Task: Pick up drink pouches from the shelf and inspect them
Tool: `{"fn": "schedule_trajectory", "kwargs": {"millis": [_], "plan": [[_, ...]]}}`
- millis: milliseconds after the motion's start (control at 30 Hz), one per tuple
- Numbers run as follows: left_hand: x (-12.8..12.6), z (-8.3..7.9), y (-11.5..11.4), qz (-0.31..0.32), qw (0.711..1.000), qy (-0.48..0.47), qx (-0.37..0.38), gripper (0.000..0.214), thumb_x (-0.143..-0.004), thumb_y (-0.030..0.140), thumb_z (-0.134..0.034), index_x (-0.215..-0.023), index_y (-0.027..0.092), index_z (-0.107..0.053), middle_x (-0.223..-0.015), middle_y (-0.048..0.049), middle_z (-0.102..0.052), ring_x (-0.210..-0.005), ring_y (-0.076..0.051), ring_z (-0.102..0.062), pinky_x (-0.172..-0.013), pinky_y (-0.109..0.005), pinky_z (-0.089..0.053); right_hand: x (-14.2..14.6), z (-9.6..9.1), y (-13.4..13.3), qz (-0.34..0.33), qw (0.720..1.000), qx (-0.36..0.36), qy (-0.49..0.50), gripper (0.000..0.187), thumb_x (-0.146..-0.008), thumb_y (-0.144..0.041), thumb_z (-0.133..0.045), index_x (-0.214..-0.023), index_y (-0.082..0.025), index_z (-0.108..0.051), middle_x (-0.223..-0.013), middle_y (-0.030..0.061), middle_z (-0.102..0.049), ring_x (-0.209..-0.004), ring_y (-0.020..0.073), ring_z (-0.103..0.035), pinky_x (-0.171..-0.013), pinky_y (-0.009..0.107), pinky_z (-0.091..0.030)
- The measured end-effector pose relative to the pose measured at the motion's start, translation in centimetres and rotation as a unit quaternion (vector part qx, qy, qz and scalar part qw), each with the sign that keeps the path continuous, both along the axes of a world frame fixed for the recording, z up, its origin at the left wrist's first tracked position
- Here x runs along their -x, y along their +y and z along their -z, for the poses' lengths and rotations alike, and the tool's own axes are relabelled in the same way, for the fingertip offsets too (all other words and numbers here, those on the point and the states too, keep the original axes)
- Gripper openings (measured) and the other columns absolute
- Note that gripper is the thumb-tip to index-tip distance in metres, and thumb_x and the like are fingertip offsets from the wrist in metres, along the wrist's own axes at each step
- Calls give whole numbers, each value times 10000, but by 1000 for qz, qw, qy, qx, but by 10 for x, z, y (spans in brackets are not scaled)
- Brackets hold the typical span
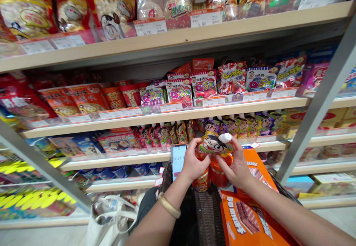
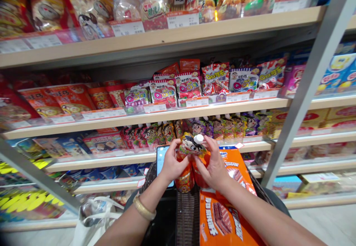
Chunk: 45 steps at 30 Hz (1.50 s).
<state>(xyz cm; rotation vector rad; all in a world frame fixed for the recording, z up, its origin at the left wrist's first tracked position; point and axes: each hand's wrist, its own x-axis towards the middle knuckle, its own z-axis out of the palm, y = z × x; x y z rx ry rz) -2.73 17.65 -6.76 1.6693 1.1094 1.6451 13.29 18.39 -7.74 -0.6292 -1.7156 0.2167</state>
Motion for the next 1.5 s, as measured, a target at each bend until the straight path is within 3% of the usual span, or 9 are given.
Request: {"fn": "schedule_trajectory", "kwargs": {"millis": [233, 333, 533, 767, 900, 967, 1100, 1267, 1500], "plan": [[-2, -7, -3, -15, 999, 33, -34, 390, -658, 106, -642, -1014, 193, -508, -963, -35, -581, -907, -176, -571, -853, -287, -464, -4, -14, -5, -14, 997, -66, -22, 772, -827, -80, -539, -1419, -417, -175, -1321, 93, -371, -1166, 265, -474, -913, 500, -486], [-2, -8, -3, -30, 997, 54, -49, 347, -634, 72, -611, -938, 197, -500, -925, -20, -553, -890, -168, -554, -839, -277, -453, -6, -15, -5, -25, 998, -56, -34, 750, -828, -77, -521, -1423, -391, -191, -1296, 104, -401, -1084, 252, -535, -901, 497, -494], [-2, -10, -2, -50, 993, 80, -78, 269, -678, 81, -596, -900, 198, -497, -913, -26, -533, -882, -170, -549, -826, -288, -455, -8, -22, -3, -31, 996, -33, -74, 439, -848, -101, -510, -1240, -298, -506, -1068, 78, -600, -983, 237, -596, -846, 416, -519], [13, -40, 16, -78, 967, 235, -58, 272, -765, 127, -612, -1028, 193, -635, -1081, -93, -582, -1058, -238, -547, -955, -386, -428, -10, -45, 19, -7, 995, -30, -95, 339, -895, -134, -476, -1165, -286, -613, -940, 61, -619, -863, 194, -625, -731, 326, -528], [28, -54, 41, -142, 934, 326, -24, 213, -760, 177, -647, -964, 212, -697, -970, -86, -610, -976, -253, -578, -904, -397, -457, 0, -62, 46, 21, 985, -34, -168, 318, -893, -163, -476, -1131, -260, -662, -896, 66, -616, -776, 181, -611, -678, 296, -515], [34, -56, 54, -179, 918, 353, 20, 170, -764, 214, -651, -921, 202, -716, -882, -95, -631, -916, -263, -608, -861, -388, -475, 8, -69, 61, 58, 972, -5, -229, 313, -872, -146, -490, -1095, -233, -691, -889, 75, -627, -763, 185, -615, -682, 293, -508], [40, -50, 76, -198, 896, 384, 105, 148, -777, 211, -623, -864, 147, -724, -827, -144, -687, -864, -283, -664, -821, -369, -490, 25, -75, 85, 145, 916, 85, -364, 298, -870, -146, -487, -1054, -203, -713, -918, 97, -681, -832, 205, -647, -740, 283, -494], [41, -35, 90, -188, 862, 430, 193, 160, -754, 208, -647, -870, 117, -709, -889, -167, -718, -885, -268, -689, -789, -303, -509, 38, -67, 96, 171, 885, 130, -414, 236, -848, -183, -503, -828, -141, -734, -764, 139, -724, -728, 237, -689, -665, 285, -487], [34, -26, 96, -192, 838, 462, 220, 276, -795, 202, -579, -1038, 94, -653, -1012, -187, -700, -972, -268, -671, -831, -310, -506, 48, -73, 99, 203, 849, 167, -458, 242, -829, -182, -504, -843, -96, -729, -825, 204, -731, -799, 298, -708, -704, 336, -504]]}}
